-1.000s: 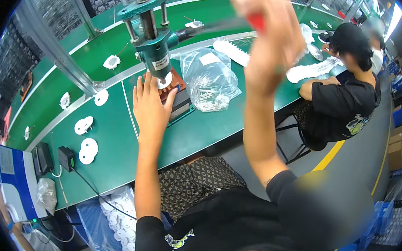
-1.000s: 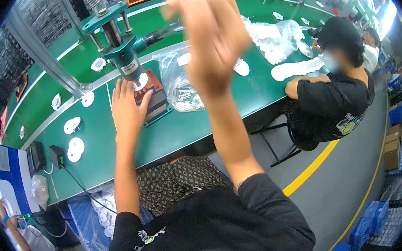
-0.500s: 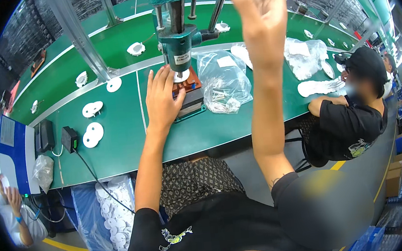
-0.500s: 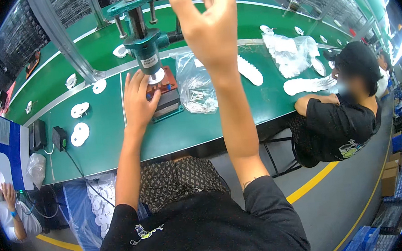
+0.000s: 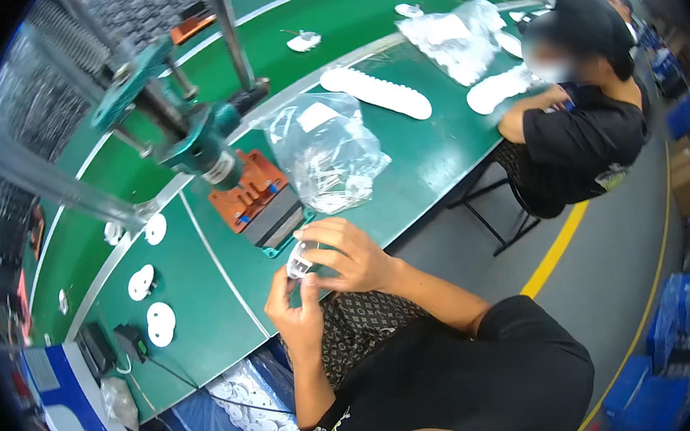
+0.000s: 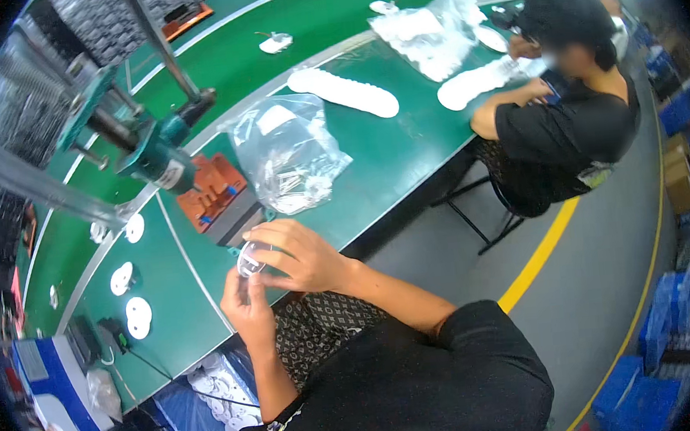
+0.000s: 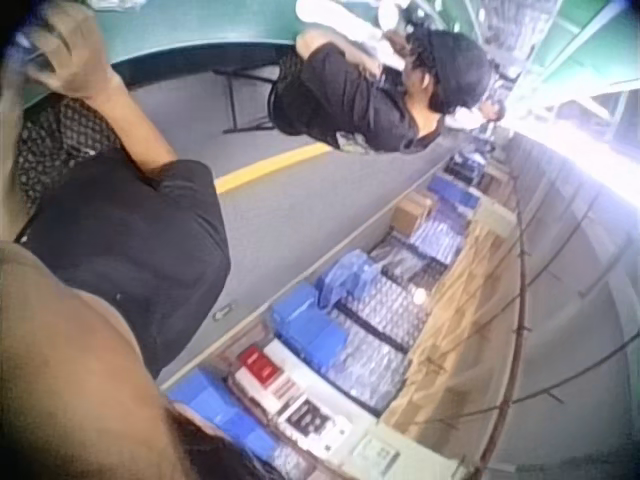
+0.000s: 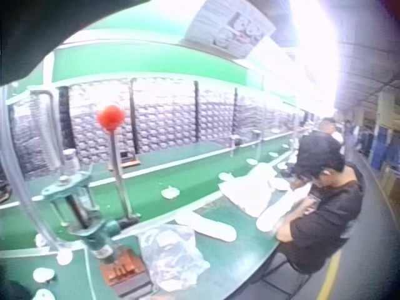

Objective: Manually assemble and process small electronic components using a manual press and bins.

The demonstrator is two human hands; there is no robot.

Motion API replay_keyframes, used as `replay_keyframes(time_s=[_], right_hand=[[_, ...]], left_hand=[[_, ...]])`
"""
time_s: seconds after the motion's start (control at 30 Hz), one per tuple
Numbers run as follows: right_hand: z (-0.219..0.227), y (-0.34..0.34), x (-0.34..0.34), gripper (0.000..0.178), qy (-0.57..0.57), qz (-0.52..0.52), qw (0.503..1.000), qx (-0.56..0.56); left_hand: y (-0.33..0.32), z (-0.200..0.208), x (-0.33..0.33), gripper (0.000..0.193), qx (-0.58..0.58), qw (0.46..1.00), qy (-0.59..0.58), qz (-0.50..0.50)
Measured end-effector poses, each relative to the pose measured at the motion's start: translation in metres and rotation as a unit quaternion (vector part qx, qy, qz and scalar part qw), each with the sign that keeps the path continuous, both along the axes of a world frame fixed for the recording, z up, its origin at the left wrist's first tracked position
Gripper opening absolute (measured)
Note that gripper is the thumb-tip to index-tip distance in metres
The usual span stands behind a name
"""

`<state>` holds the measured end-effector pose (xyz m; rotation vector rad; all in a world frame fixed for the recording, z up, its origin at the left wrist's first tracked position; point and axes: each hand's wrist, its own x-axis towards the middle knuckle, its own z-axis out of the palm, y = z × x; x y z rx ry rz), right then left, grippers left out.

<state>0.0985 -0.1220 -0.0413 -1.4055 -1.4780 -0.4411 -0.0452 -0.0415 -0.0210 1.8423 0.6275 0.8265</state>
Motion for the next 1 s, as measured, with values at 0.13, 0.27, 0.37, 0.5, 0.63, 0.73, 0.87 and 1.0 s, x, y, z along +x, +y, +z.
replay_keyframes(time_s=[0.13,0.27,0.37,0.5,0.63,0.73,0.87,1.0], right_hand=[[0.005,-0.017,0.01,0.054,0.016,-0.002,1.0,-0.021],[0.015,-0.049,0.057,0.052,0.069,-0.139,0.988,-0.005],[0.0,-0.088,0.153,0.046,0.245,-0.251,0.936,0.02],[-0.029,-0.104,0.243,0.041,0.278,-0.247,0.925,-0.079],[-0.032,-0.111,0.255,0.039,0.201,-0.27,0.928,-0.16],[-0.027,-0.111,0.256,0.041,0.225,-0.248,0.928,-0.162],[-0.028,-0.102,0.253,0.043,0.218,-0.244,0.926,-0.186],[-0.025,-0.094,0.239,0.047,0.123,-0.299,0.93,-0.173]], left_hand=[[0.002,0.019,0.008,0.021,-0.166,0.983,-0.031,-0.076],[0.047,0.04,0.003,0.016,0.271,0.946,0.171,0.055],[0.138,0.031,0.004,0.024,0.313,0.896,0.223,0.222],[0.261,-0.052,-0.016,0.041,0.457,0.817,0.271,0.224],[0.278,-0.069,-0.016,0.044,0.423,0.823,0.333,0.182],[0.276,-0.061,-0.016,0.039,0.401,0.848,0.308,0.159],[0.271,-0.052,-0.015,0.036,0.347,0.886,0.264,0.156],[0.266,-0.046,-0.015,0.033,0.362,0.892,0.219,0.159]])
